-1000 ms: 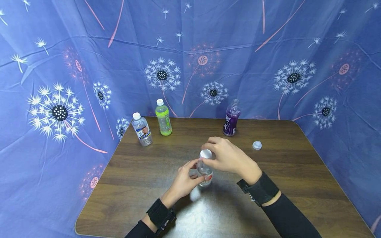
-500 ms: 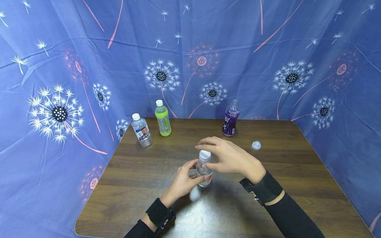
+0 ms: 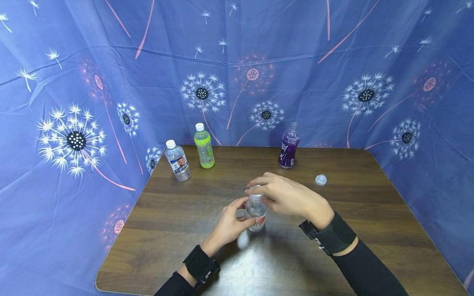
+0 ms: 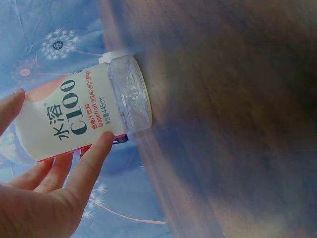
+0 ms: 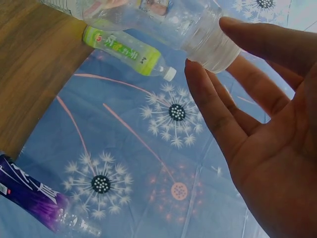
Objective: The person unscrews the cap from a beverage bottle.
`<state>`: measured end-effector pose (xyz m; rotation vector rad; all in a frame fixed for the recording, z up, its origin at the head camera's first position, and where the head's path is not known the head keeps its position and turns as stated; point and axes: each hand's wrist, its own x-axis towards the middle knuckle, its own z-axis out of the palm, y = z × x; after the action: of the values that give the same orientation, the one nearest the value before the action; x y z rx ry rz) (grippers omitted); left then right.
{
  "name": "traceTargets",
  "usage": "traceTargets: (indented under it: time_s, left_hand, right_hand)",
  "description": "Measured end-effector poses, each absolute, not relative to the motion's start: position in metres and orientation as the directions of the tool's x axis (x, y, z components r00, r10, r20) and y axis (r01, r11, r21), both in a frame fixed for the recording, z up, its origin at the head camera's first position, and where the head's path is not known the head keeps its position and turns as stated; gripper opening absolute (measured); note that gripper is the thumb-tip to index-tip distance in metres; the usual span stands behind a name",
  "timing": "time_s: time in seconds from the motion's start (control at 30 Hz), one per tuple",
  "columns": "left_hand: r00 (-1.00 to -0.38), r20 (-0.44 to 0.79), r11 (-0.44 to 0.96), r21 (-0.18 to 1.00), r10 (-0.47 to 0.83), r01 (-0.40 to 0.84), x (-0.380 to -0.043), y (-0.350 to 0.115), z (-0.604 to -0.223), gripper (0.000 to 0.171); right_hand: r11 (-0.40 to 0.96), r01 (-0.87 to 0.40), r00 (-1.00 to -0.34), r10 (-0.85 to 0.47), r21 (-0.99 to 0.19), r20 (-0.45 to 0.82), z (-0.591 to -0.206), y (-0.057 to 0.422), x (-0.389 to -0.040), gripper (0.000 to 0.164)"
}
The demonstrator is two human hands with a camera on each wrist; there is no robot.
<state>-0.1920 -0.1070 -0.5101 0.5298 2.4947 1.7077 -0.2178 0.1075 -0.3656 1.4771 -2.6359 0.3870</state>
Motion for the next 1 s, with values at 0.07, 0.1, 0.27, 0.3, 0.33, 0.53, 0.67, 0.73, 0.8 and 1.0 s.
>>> traceTargets:
  time_s: [0.07,0.1,0.27,0.3,0.33,0.53,0.67,0.73,0.8,1.0]
  left_hand:
    - [-0.938,0.132,0.318,0.918,0.319,0.237,-0.192,-0.107,-0.510,0.064]
    - [-0.939,0.130,0.319,0.918,0.318,0.235,-0.192,-0.106,-0.511,0.064]
    - [-0.939,0.138,0.312,0.920,0.314,0.239,-0.193,-0.106,-0.512,0.062]
    - [-0.939,0.142,0.311,0.919,0.312,0.242,-0.194,-0.106,-0.512,0.062]
    - [-0.939,0.147,0.308,0.919,0.311,0.246,-0.194,-0.106,-0.512,0.061]
    - [-0.938,0.157,0.306,0.918,0.309,0.254,-0.195,-0.106,-0.512,0.061]
    - [-0.937,0.146,0.306,0.919,0.318,0.247,-0.195,-0.107,-0.512,0.060]
    - [-0.934,0.138,0.310,0.919,0.328,0.245,-0.195,-0.107,-0.512,0.060]
    - [-0.931,0.134,0.317,0.916,0.339,0.247,-0.195,-0.107,-0.512,0.060]
    - [-0.928,0.152,0.313,0.912,0.339,0.264,-0.196,-0.108,-0.513,0.061]
  right_hand:
    - [0.501,-0.848,-0.528,-0.822,-0.170,0.213,-0.366,0.107,-0.218,0.036]
    - [0.503,-0.848,-0.530,-0.820,-0.170,0.218,-0.367,0.107,-0.219,0.036]
    - [0.530,-0.838,-0.544,-0.797,-0.129,0.262,-0.368,0.102,-0.219,0.032]
    - [0.540,-0.834,-0.549,-0.790,-0.113,0.272,-0.369,0.101,-0.220,0.030]
    - [0.554,-0.827,-0.557,-0.782,-0.097,0.282,-0.369,0.099,-0.220,0.029]
    - [0.656,-0.753,-0.641,-0.707,-0.062,0.298,-0.372,0.091,-0.221,0.029]
    - [0.686,-0.725,-0.671,-0.681,-0.066,0.292,-0.376,0.089,-0.222,0.034]
    - [0.686,-0.725,-0.671,-0.685,-0.061,0.284,-0.377,0.091,-0.222,0.041]
    - [0.671,-0.738,-0.661,-0.699,-0.072,0.273,-0.377,0.093,-0.223,0.051]
    - [0.560,-0.812,-0.584,-0.776,-0.164,0.239,-0.368,0.103,-0.223,0.050]
